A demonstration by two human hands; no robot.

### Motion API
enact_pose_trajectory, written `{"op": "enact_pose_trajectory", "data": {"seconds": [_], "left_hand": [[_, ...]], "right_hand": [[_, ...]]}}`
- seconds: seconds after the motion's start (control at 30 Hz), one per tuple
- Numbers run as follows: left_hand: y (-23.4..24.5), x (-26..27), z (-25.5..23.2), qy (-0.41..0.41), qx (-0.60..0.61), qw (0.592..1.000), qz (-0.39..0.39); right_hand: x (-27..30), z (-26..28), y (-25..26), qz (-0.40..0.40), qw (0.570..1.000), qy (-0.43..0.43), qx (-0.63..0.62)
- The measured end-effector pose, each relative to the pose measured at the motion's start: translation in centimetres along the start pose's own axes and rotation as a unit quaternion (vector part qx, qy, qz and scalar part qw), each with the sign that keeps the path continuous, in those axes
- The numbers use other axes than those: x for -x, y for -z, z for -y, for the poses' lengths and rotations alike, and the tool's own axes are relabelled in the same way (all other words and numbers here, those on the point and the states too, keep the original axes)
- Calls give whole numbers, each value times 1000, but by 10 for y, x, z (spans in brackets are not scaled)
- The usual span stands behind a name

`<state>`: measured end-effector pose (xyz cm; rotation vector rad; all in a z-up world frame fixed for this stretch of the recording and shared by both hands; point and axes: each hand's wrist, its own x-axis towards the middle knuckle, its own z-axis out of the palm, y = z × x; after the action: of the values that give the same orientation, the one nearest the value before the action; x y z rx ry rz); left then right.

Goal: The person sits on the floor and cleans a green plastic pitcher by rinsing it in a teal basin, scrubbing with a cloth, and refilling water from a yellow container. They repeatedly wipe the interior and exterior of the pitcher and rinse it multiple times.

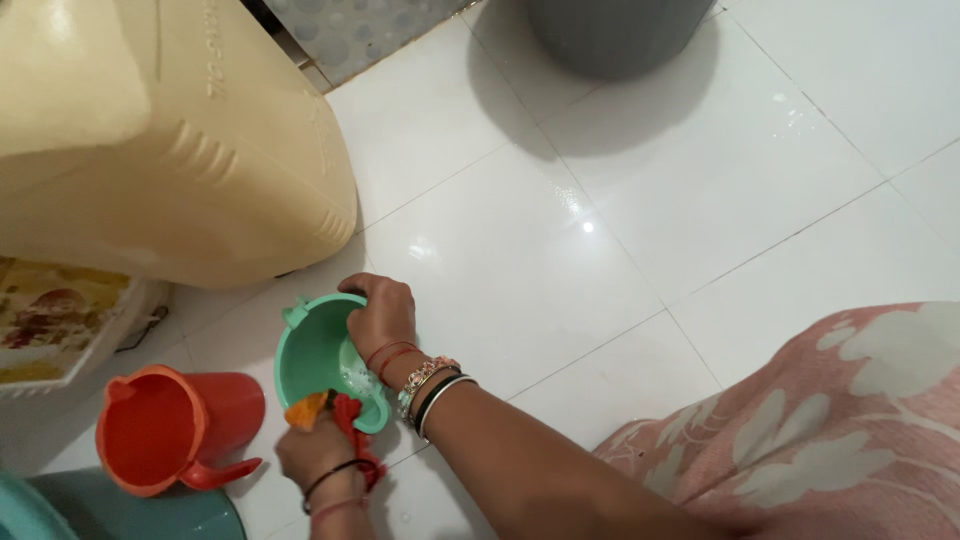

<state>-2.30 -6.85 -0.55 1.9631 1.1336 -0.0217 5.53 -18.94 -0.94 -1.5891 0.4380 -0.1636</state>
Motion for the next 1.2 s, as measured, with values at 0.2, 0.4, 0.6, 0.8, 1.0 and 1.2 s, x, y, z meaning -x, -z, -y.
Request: {"op": "enact_pose_trajectory", "data": {"seconds": [0.2, 0.4, 0.6, 0.8, 1.0, 1.2], "left_hand": [[0, -14, 3, 14, 88, 992, 88], [33, -64, -45, -127, -285, 942, 125], [44, -49, -103, -384, -535, 750, 61], [17, -31, -123, -557, -532, 635, 62], [14, -40, -92, -530, -456, 714, -44], [-17, -26, -33, -252, -327, 906, -91]], "right_hand": [[12, -4, 1, -5, 1000, -23, 10], [-15, 15, 18, 138, 978, -80, 137], [-40, 18, 26, 293, 880, 124, 353], [-46, -15, 25, 288, 941, 140, 112], [-34, -18, 8, 149, 984, 88, 28], [-26, -11, 8, -11, 995, -90, -44]]}}
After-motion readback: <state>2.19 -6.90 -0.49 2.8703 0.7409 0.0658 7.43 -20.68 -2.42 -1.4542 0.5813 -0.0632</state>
